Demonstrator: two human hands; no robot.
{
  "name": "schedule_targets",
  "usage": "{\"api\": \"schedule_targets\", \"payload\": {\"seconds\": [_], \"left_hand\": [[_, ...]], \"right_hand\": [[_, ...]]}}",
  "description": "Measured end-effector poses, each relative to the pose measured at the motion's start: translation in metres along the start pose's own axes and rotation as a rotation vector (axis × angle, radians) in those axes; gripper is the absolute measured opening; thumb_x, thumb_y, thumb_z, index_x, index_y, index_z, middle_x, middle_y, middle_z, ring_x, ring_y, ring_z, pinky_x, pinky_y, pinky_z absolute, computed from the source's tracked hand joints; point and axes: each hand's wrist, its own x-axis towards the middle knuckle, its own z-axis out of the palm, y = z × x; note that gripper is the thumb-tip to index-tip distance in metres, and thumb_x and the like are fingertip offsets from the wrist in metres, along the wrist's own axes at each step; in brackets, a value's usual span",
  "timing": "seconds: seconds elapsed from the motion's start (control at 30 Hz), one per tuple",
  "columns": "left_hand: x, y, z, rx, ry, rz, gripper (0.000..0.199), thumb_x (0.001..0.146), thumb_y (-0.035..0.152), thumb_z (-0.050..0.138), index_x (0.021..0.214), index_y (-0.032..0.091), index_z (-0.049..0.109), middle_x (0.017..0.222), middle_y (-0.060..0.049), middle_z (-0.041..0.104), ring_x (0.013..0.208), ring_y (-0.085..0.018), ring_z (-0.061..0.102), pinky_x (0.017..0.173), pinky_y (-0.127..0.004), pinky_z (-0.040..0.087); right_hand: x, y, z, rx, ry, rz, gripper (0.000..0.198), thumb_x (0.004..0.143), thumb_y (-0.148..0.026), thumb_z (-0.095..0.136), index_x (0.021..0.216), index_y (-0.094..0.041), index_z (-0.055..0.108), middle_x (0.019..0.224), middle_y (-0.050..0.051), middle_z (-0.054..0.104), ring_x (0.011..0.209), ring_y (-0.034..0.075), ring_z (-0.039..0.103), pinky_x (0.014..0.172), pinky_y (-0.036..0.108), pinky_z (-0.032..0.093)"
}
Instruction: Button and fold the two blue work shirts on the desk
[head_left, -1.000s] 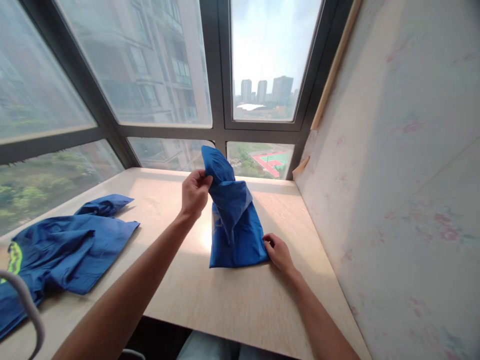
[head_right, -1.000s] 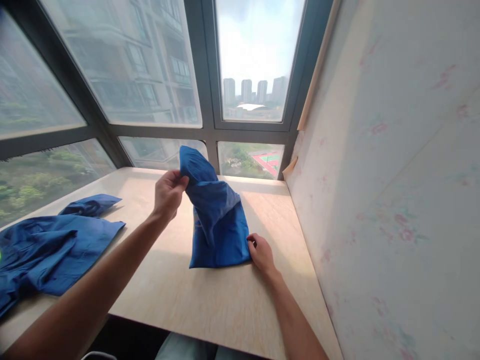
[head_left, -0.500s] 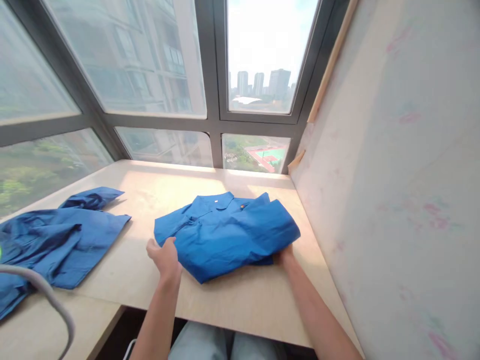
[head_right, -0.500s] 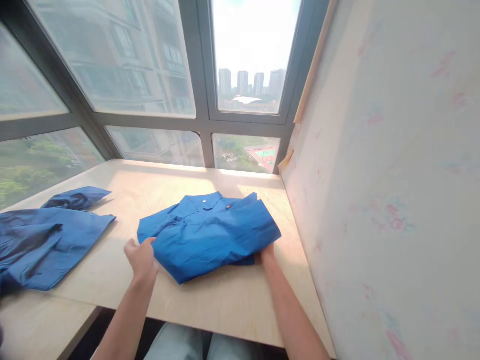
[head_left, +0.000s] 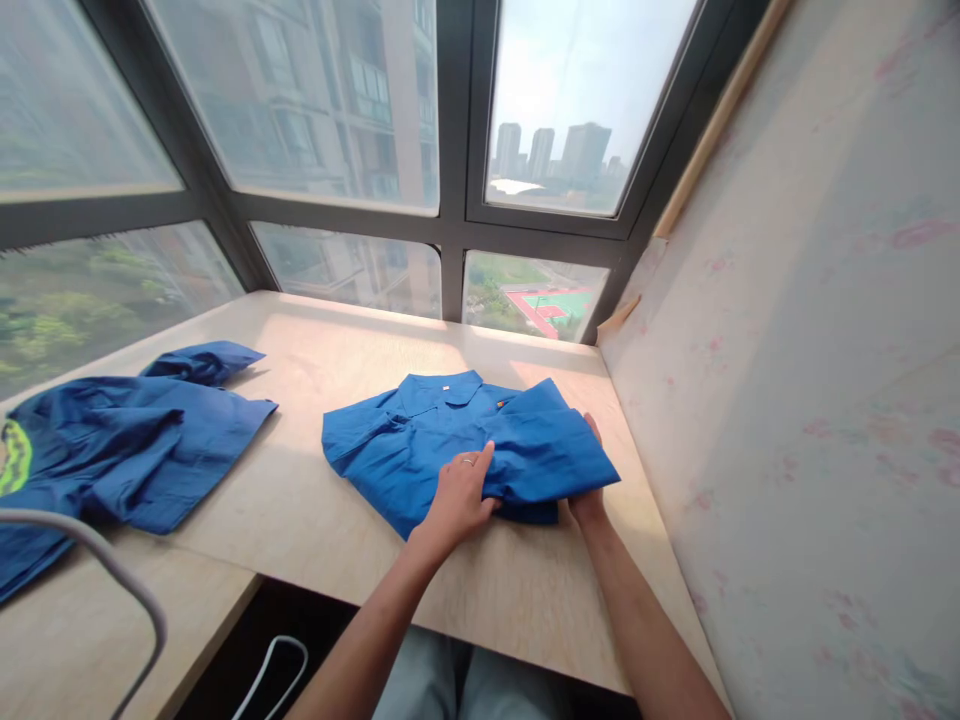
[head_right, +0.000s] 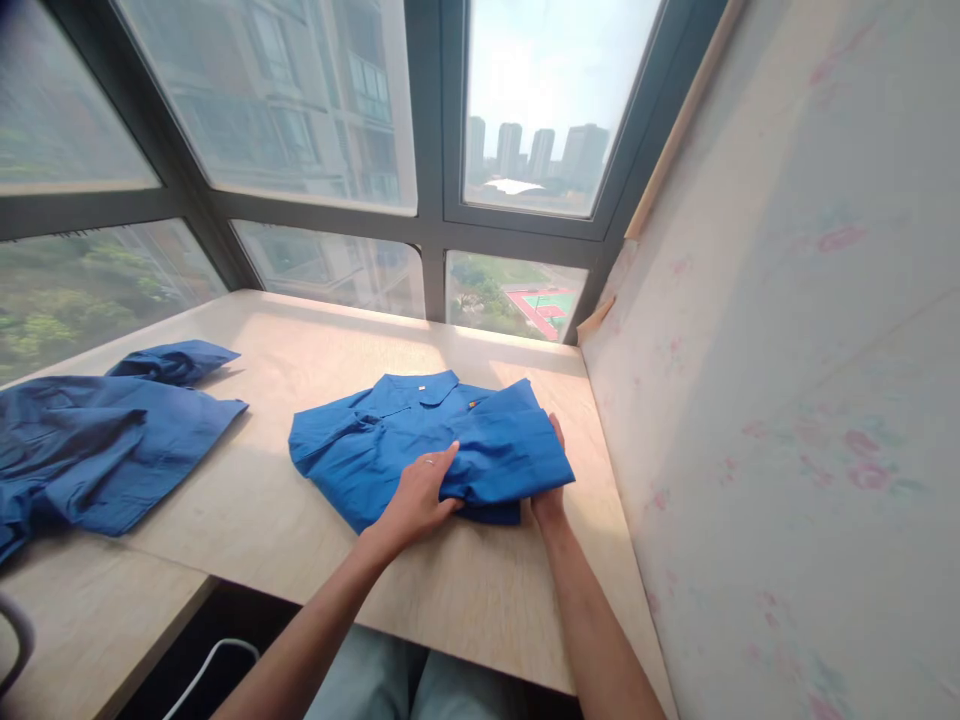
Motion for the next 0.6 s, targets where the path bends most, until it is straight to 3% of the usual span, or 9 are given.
{"api": "schedule_targets", "payload": {"seconds": [0.1,0.17,0.23,0.33,0.43,0.53,0.6], "left_hand": [[-0.005,-0.009,-0.004,0.033,0.114,-0.008,0.04,0.078,0.008,0.051,0.108,0.023,0.072,0.105,-0.011,0.069,0.104,-0.028,0.059,0.091,-0.044,0.042],[-0.016,-0.017,-0.009,0.002,0.3,-0.026,0.031,0.079,0.008,0.049,0.086,0.024,0.075,0.093,-0.008,0.068,0.095,-0.025,0.058,0.088,-0.041,0.043],[-0.03,-0.026,-0.014,-0.038,0.514,-0.096,0.026,0.079,0.01,0.051,0.076,0.024,0.073,0.09,-0.007,0.066,0.093,-0.024,0.057,0.09,-0.041,0.043],[-0.051,-0.041,-0.022,-0.061,0.734,-0.315,0.02,0.076,0.013,0.055,0.069,0.024,0.069,0.097,-0.007,0.063,0.099,-0.026,0.055,0.097,-0.044,0.042],[-0.067,-0.055,-0.027,-0.178,0.863,-0.488,0.013,0.074,0.016,0.057,0.072,0.023,0.067,0.104,-0.007,0.06,0.107,-0.027,0.054,0.104,-0.046,0.039],[-0.076,-0.068,-0.031,-0.631,0.983,-0.517,0.004,0.073,0.022,0.058,0.077,0.022,0.06,0.108,-0.006,0.061,0.106,-0.023,0.059,0.098,-0.041,0.046],[-0.081,-0.077,-0.033,-1.005,0.971,-0.497,0.011,0.073,0.027,0.062,0.077,0.022,0.054,0.104,-0.003,0.065,0.097,-0.02,0.063,0.087,-0.036,0.053]], "right_hand": [[0.0,-0.005,-0.007,0.118,0.045,0.145,0.024,0.078,-0.035,0.061,0.096,-0.02,0.066,0.084,0.004,0.065,0.076,0.02,0.06,0.062,0.031,0.048],[0.001,-0.011,-0.01,0.195,0.017,0.16,0.008,0.071,-0.027,0.063,0.074,-0.02,0.065,0.078,0.003,0.061,0.068,0.016,0.055,0.058,0.028,0.043],[0.002,-0.017,-0.01,0.295,0.0,0.114,0.005,0.069,-0.023,0.062,0.065,-0.02,0.062,0.078,0.002,0.059,0.068,0.015,0.054,0.06,0.029,0.042],[0.002,-0.021,-0.007,0.354,-0.006,0.092,0.002,0.07,-0.022,0.061,0.069,-0.021,0.063,0.076,0.001,0.058,0.065,0.014,0.052,0.063,0.031,0.043],[0.001,-0.017,-0.002,0.279,0.008,0.146,0.015,0.072,-0.026,0.063,0.086,-0.021,0.066,0.081,0.002,0.061,0.066,0.014,0.053,0.064,0.031,0.045],[-0.004,-0.007,0.004,0.126,-0.052,0.16,0.034,0.074,-0.031,0.065,0.106,-0.019,0.064,0.091,0.005,0.064,0.075,0.017,0.058,0.068,0.033,0.049],[-0.009,0.001,0.009,-0.029,-0.133,0.093,0.044,0.075,-0.033,0.064,0.116,-0.019,0.06,0.102,0.008,0.066,0.087,0.021,0.061,0.075,0.037,0.052]]}}
